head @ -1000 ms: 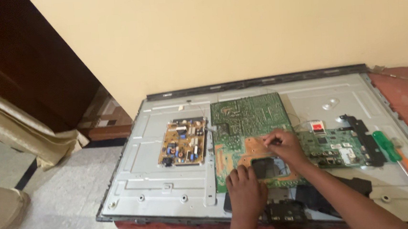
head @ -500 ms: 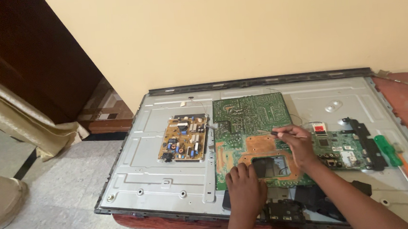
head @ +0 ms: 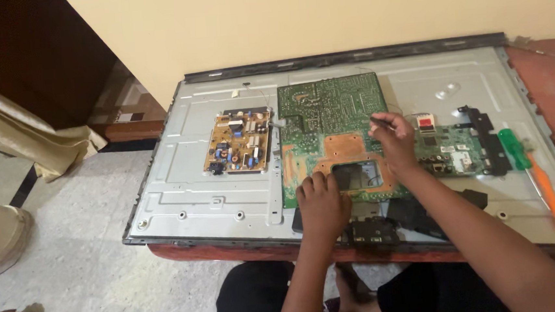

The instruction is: The person uses a screwdriver to scrape and clean a copper-colored area on a green circuit board. They repeatedly rub the surface and occasionally wipe away debris with their fingers.

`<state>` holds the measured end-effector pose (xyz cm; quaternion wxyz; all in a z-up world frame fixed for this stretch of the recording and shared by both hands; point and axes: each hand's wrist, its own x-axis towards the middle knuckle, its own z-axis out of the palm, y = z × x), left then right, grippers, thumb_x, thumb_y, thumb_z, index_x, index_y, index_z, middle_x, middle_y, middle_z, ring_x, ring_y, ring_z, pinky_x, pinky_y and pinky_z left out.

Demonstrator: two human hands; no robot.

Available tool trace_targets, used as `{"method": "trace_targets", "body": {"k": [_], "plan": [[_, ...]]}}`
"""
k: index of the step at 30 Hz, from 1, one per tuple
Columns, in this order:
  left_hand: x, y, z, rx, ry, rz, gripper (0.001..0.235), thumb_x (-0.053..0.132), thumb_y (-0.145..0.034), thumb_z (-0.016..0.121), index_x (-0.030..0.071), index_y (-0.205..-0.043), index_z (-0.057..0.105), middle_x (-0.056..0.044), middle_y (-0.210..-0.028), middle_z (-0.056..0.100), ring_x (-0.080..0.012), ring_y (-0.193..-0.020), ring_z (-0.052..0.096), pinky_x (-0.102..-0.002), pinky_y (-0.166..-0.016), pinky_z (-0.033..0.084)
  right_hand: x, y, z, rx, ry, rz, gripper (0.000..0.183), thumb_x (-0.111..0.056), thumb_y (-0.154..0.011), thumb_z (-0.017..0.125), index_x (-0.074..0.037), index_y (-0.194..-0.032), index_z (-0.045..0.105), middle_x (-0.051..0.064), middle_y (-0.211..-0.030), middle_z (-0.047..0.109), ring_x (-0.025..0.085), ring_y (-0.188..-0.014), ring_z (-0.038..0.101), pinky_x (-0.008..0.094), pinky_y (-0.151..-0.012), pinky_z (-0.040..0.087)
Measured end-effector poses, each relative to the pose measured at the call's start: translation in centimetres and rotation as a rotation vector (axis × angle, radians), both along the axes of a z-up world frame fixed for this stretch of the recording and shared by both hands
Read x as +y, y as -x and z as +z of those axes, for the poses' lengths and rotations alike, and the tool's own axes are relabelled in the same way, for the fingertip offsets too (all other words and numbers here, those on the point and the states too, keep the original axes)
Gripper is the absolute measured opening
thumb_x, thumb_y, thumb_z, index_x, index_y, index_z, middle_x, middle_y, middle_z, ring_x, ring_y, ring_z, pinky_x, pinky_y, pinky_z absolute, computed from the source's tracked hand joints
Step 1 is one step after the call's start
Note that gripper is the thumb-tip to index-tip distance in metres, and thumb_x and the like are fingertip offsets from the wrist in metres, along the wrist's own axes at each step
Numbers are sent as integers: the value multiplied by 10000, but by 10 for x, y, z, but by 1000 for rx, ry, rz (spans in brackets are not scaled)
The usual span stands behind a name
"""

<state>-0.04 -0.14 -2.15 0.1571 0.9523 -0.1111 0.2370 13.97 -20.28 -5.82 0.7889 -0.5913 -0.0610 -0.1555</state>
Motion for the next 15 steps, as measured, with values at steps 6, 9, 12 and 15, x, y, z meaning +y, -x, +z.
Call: {"method": "trace_targets", "body": {"k": [6,9,12,15], "plan": [[0,2,6,-3,14,-5,423,290,-779,705,5,-1079,619,-190,-1106,568,-395,-1046,540,-561,-924,414,2,-3,-3,-17,121,-31,233,-87,-991,707,-14,-1205,649,38,-1022,675,99,-909,661,264,-820,581],[0,1,10,-12,11,1,425,290,-780,710,6,-1085,622,-183,-1097,565,-386,-1036,540,-553,-924,415,3,-4,1,16,136,-45,217,-104,-1000,684,-25,-1195,634,40,-1000,670,106,-890,670,267,-789,576],[-1,1,13,8,9,2,410,293,-787,711,13,-1073,624,-177,-1095,564,-382,-1037,540,-549,-921,416,4,-4,5,46,119,-21,185,-93,-1003,648,-29,-1176,629,43,-1017,679,111,-889,682,267,-783,575],[0,2,15,3,5,3,414,301,-782,716,13,-1065,625,-176,-1084,563,-383,-1035,540,-547,-915,417,5,-7,5,59,105,7,148,-61,-992,619,-20,-1134,633,58,-1039,699,124,-884,690,270,-780,571]]}}
